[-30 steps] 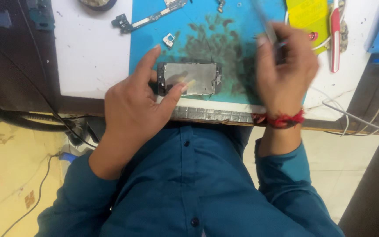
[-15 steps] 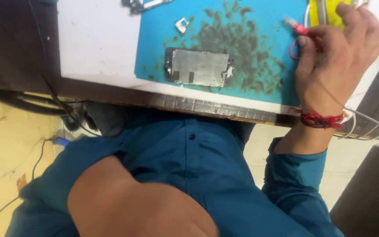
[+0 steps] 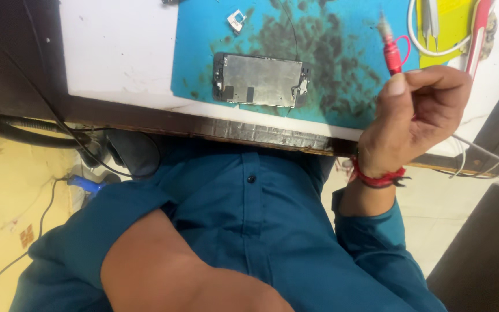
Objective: The person uses tweezers and a precision screwdriver to remove and reattach small components and connectors on a disassembled smartphone. They repeatedly probe and adjust internal parts, then place the device on the workbench.
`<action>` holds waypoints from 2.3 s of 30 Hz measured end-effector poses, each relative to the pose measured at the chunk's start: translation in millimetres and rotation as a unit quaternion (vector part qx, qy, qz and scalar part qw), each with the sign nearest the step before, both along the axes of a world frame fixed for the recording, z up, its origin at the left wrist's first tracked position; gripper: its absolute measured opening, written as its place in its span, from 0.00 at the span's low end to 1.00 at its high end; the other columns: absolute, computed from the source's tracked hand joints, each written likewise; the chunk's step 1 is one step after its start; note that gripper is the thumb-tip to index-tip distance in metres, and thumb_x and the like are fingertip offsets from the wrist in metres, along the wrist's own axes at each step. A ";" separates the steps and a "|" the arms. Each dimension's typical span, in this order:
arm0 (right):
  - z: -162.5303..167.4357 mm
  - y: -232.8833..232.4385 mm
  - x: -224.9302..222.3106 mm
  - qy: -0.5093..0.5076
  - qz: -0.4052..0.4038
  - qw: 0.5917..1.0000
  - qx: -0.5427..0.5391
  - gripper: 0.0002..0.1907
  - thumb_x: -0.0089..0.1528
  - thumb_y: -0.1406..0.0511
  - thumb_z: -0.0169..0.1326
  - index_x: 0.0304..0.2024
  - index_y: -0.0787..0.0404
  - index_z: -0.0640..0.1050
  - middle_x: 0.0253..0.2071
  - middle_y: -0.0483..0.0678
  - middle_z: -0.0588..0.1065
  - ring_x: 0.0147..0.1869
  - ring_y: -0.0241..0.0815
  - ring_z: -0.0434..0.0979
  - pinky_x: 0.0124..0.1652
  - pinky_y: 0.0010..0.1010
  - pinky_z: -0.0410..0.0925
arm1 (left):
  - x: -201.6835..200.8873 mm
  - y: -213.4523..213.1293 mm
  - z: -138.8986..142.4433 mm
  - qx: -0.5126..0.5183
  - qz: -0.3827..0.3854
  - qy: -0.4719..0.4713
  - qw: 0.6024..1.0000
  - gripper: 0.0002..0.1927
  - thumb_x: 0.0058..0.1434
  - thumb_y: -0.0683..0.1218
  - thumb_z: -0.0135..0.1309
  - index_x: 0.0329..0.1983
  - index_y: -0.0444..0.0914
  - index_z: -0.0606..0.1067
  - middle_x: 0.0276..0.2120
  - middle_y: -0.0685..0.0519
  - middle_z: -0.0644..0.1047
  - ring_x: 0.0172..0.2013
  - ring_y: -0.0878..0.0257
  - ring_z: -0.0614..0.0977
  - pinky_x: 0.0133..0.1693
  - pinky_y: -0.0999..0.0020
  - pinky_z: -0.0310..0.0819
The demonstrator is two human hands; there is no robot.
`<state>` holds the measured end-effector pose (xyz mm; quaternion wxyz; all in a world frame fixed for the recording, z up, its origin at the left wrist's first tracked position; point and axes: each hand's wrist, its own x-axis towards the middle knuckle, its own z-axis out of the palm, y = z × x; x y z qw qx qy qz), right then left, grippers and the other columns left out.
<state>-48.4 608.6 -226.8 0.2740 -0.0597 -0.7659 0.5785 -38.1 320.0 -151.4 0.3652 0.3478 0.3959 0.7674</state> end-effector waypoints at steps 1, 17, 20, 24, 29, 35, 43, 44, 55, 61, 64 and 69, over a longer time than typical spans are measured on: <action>-6.7 6.0 3.5 0.001 0.006 1.000 -0.029 0.06 0.76 0.73 0.57 0.51 0.65 0.72 0.34 0.45 0.69 0.31 0.34 0.65 0.35 0.22 0.62 | -0.8 7.3 -6.2 0.000 0.004 0.003 1.000 0.16 0.64 0.49 0.65 0.49 0.37 0.77 0.39 0.52 0.81 0.34 0.59 0.81 0.38 0.61 0.70; -87.6 63.9 -14.4 0.068 0.041 0.997 0.027 0.28 0.80 0.73 0.50 0.74 0.49 0.55 0.62 0.55 0.73 0.55 0.41 0.78 0.57 0.35 0.76 | -80.6 140.6 -124.9 -0.298 0.383 0.495 0.721 0.11 0.66 0.48 0.63 0.48 0.39 0.79 0.56 0.51 0.78 0.56 0.55 0.76 0.64 0.51 0.60; -80.2 26.6 -1.8 0.064 0.046 0.996 0.049 0.28 0.79 0.73 0.49 0.75 0.48 0.56 0.64 0.54 0.72 0.55 0.41 0.79 0.57 0.33 0.76 | -70.7 98.8 -138.7 -0.330 0.356 0.499 0.718 0.16 0.66 0.51 0.64 0.50 0.37 0.80 0.59 0.51 0.76 0.61 0.56 0.73 0.73 0.39 0.45; -52.8 -0.4 -11.8 0.067 0.057 0.995 0.056 0.27 0.80 0.74 0.50 0.75 0.49 0.56 0.64 0.54 0.73 0.56 0.42 0.79 0.58 0.33 0.75 | -77.5 71.0 -122.3 -0.344 0.358 0.512 0.701 0.16 0.66 0.53 0.65 0.51 0.39 0.80 0.58 0.54 0.76 0.58 0.58 0.74 0.74 0.34 0.34; -45.0 -6.6 -26.2 0.071 0.072 0.991 0.086 0.29 0.79 0.74 0.50 0.77 0.48 0.56 0.64 0.54 0.73 0.55 0.42 0.80 0.57 0.32 0.76 | -90.3 62.6 -109.0 -0.346 0.368 0.515 0.693 0.16 0.64 0.53 0.64 0.49 0.39 0.81 0.57 0.53 0.77 0.58 0.56 0.74 0.72 0.34 0.33; -36.4 -14.1 -32.9 0.080 0.088 0.983 0.141 0.30 0.77 0.75 0.50 0.75 0.49 0.56 0.63 0.57 0.71 0.54 0.47 0.82 0.57 0.33 0.79 | -94.8 56.2 -101.5 -0.349 0.369 0.512 0.693 0.16 0.64 0.54 0.65 0.49 0.39 0.81 0.56 0.53 0.77 0.58 0.57 0.74 0.72 0.34 0.33; 7.2 -19.7 -61.5 0.112 0.116 0.948 0.276 0.21 0.69 0.72 0.61 0.61 0.57 0.69 0.58 0.55 0.71 0.56 0.53 0.76 0.53 0.40 0.77 | -109.2 52.8 -86.2 -0.349 0.374 0.520 0.684 0.16 0.64 0.53 0.65 0.47 0.39 0.81 0.57 0.53 0.77 0.58 0.56 0.75 0.72 0.35 0.34; 11.7 -19.2 -62.3 0.089 0.099 0.951 0.278 0.18 0.68 0.72 0.62 0.58 0.58 0.72 0.54 0.53 0.72 0.55 0.53 0.75 0.52 0.42 0.78 | -109.6 53.7 -86.5 -0.348 0.376 0.523 0.681 0.15 0.64 0.53 0.65 0.47 0.39 0.81 0.57 0.53 0.76 0.58 0.56 0.75 0.72 0.35 0.34; 11.6 -24.7 -81.2 0.065 0.165 0.980 0.095 0.12 0.78 0.66 0.51 0.64 0.55 0.71 0.61 0.55 0.72 0.52 0.44 0.77 0.50 0.34 0.75 | -111.7 49.7 -83.6 -0.350 0.365 0.513 0.694 0.16 0.66 0.53 0.64 0.49 0.38 0.81 0.58 0.52 0.76 0.59 0.55 0.75 0.73 0.32 0.33; 12.5 -32.3 -79.8 0.066 0.171 0.982 0.055 0.14 0.78 0.66 0.49 0.66 0.52 0.71 0.63 0.53 0.71 0.52 0.42 0.75 0.50 0.34 0.75 | -114.2 39.5 -79.1 -0.346 0.365 0.512 0.697 0.16 0.66 0.54 0.64 0.50 0.38 0.81 0.58 0.52 0.76 0.59 0.56 0.75 0.74 0.32 0.33; 15.5 -39.2 -83.5 0.074 0.158 0.980 0.100 0.17 0.78 0.66 0.49 0.69 0.51 0.70 0.64 0.53 0.69 0.54 0.44 0.74 0.52 0.34 0.73 | -116.5 31.7 -73.4 -0.348 0.364 0.513 0.695 0.16 0.66 0.53 0.64 0.49 0.38 0.81 0.58 0.52 0.76 0.58 0.56 0.75 0.74 0.32 0.33; 26.0 -46.6 -86.6 0.071 0.151 0.976 0.137 0.18 0.79 0.68 0.49 0.71 0.50 0.68 0.66 0.51 0.69 0.55 0.46 0.74 0.52 0.33 0.73 | -120.2 22.5 -64.7 -0.344 0.365 0.512 0.697 0.16 0.66 0.53 0.64 0.49 0.38 0.81 0.57 0.52 0.76 0.60 0.55 0.75 0.74 0.32 0.33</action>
